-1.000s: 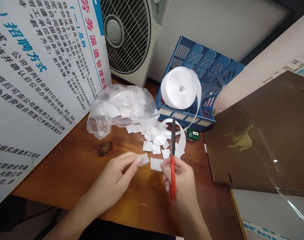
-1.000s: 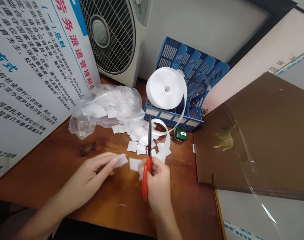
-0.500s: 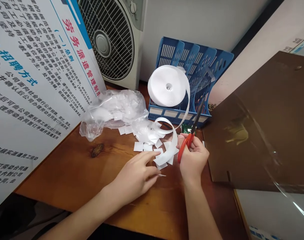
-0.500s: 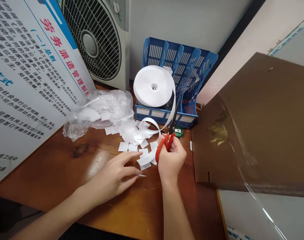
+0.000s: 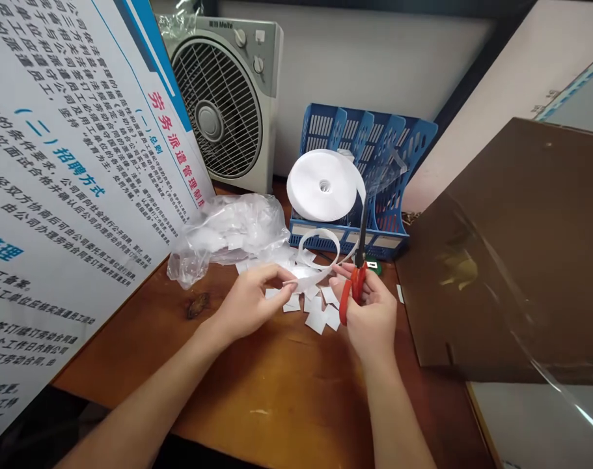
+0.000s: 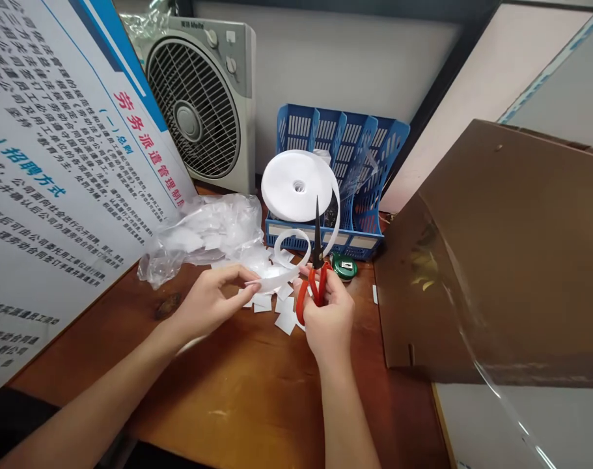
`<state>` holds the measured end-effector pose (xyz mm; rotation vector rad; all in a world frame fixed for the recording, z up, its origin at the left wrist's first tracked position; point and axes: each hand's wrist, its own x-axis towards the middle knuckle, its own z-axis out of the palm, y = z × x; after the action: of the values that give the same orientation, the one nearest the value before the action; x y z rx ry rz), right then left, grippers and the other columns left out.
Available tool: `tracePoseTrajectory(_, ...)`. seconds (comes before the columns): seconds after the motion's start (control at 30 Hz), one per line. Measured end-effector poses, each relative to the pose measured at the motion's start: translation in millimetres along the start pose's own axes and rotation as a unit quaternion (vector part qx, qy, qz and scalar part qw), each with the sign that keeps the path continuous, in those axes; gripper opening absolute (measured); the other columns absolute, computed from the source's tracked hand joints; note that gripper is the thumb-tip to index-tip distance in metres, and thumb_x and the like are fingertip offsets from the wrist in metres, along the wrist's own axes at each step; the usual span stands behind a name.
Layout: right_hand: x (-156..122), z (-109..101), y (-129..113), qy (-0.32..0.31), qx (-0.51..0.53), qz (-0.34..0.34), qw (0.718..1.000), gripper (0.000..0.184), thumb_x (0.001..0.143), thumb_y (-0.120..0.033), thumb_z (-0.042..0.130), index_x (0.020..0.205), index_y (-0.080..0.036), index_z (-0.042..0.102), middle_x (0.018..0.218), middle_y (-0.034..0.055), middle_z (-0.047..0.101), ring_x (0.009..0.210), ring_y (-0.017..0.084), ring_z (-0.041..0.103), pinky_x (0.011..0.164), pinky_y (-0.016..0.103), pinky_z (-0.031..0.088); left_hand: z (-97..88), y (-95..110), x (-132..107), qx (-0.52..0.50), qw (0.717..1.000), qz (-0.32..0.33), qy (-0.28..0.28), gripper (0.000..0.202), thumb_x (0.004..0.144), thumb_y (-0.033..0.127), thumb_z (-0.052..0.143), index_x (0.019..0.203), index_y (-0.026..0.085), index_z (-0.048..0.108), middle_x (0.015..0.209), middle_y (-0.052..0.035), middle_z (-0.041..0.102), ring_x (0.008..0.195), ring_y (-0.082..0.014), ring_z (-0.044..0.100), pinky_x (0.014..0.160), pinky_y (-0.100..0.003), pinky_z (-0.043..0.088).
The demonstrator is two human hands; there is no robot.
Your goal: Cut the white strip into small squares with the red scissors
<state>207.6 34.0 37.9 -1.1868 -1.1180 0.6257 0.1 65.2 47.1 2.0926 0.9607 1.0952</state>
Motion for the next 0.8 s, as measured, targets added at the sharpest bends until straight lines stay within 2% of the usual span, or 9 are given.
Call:
tracePoseTrajectory(0.1, -3.4, 2.6, 0.0, -0.005, 0.008, -0.034, 0.999, 0.043, 0.081, -0.028, 0.083, 0.122, -0.021, 0.07, 0.13, 0.0118, 0.072, 0.106, 0.023, 0.073, 0.086, 0.031, 0.06, -3.6, -1.5, 25.1, -0.058, 0.996, -0.007, -0.062, 0.02, 0.095, 0.03, 0.063, 0.088, 0.013, 0.069, 0.085, -0.007, 0.075, 0.076, -0.0177, 0.07, 0.067, -0.026, 0.054)
tracePoseTrajectory(0.23, -2.1, -1.4, 1.2, 0.033, -0.02, -0.078, 0.996, 0.047, 0.083, -0.028, 0.081, 0.127, -0.022, 0.065, 0.137, 0.0128, 0.068, 0.11, 0.022, 0.071, 0.085, 0.029, 0.058, 1.3, -1.2, 62.3, -0.122, 0.983, -0.001, -0.134, 0.009, 0.085, 0.023, 0.068, 0.083, 0.014, 0.069, 0.078, -0.0041, 0.073, 0.069, -0.016, 0.068, 0.065, -0.025, 0.053)
tracePoseTrajectory(0.33, 3.7, -8.2, 4.7, 0.014, -0.048, -0.069, 0.996, 0.045, 0.083, -0.032, 0.08, 0.123, -0.018, 0.065, 0.132, 0.0158, 0.071, 0.114, 0.026, 0.07, 0.091, 0.035, 0.058, 1.0, -4.0, 75.1, -0.163, 0.97, 0.005, -0.178, 0.006, 0.078, 0.018, 0.07, 0.081, 0.014, 0.069, 0.077, -0.003, 0.073, 0.068, -0.0152, 0.067, 0.065, -0.026, 0.053)
tracePoseTrajectory(0.43, 6.2, -11.8, 7.1, -0.05, -0.068, -0.023, 0.996, 0.039, 0.084, -0.034, 0.079, 0.116, -0.016, 0.067, 0.118, 0.0168, 0.076, 0.103, 0.027, 0.074, 0.087, 0.038, 0.061, -2.4, -15.7, 66.5, -0.199, 0.96, -0.003, -0.197, 0.006, 0.08, 0.02, 0.067, 0.08, 0.014, 0.066, 0.075, -0.0032, 0.071, 0.068, -0.0154, 0.067, 0.064, -0.026, 0.052)
tracePoseTrajectory(0.6, -2.1, -5.3, 1.7, -0.162, -0.085, 0.037, 0.983, 0.033, 0.086, -0.032, 0.076, 0.114, -0.017, 0.067, 0.106, 0.0104, 0.076, 0.088, 0.022, 0.073, 0.072, 0.029, 0.06, -3.7, -40.3, 34.2, -0.226, 0.956, -0.022, -0.186, 0.016, 0.084, 0.028, 0.068, 0.078, 0.014, 0.062, 0.08, -0.0049, 0.07, 0.069, -0.0143, 0.065, 0.064, -0.025, 0.051)
tracePoseTrajectory(0.7, -6.5, -0.3, -2.6, -0.206, -0.099, 0.06, 0.972, 0.022, 0.088, -0.029, 0.073, 0.106, -0.019, 0.067, 0.093, 0.0046, 0.074, 0.079, 0.018, 0.069, 0.065, 0.024, 0.054, -2.8, -43.7, 21.4, -0.223, 0.959, -0.016, -0.176, 0.011, 0.082, 0.022, 0.071, 0.078, 0.014, 0.065, 0.1, -0.0088, 0.071, 0.088, -0.0183, 0.068, 0.078, -0.029, 0.055)
tracePoseTrajectory(0.8, -6.5, 0.7, -4.7, -0.206, -0.112, 0.077, 0.969, 0.017, 0.09, -0.028, 0.071, 0.104, -0.018, 0.067, 0.087, 0.0031, 0.072, 0.078, 0.018, 0.067, 0.067, 0.025, 0.052, -2.4, -42.7, 15.3, -0.213, 0.964, -0.013, -0.156, 0.009, 0.08, 0.019, 0.073, 0.076, 0.014, 0.066, 0.122, -0.0126, 0.065, 0.095, -0.0204, 0.069, 0.083, -0.033, 0.057)
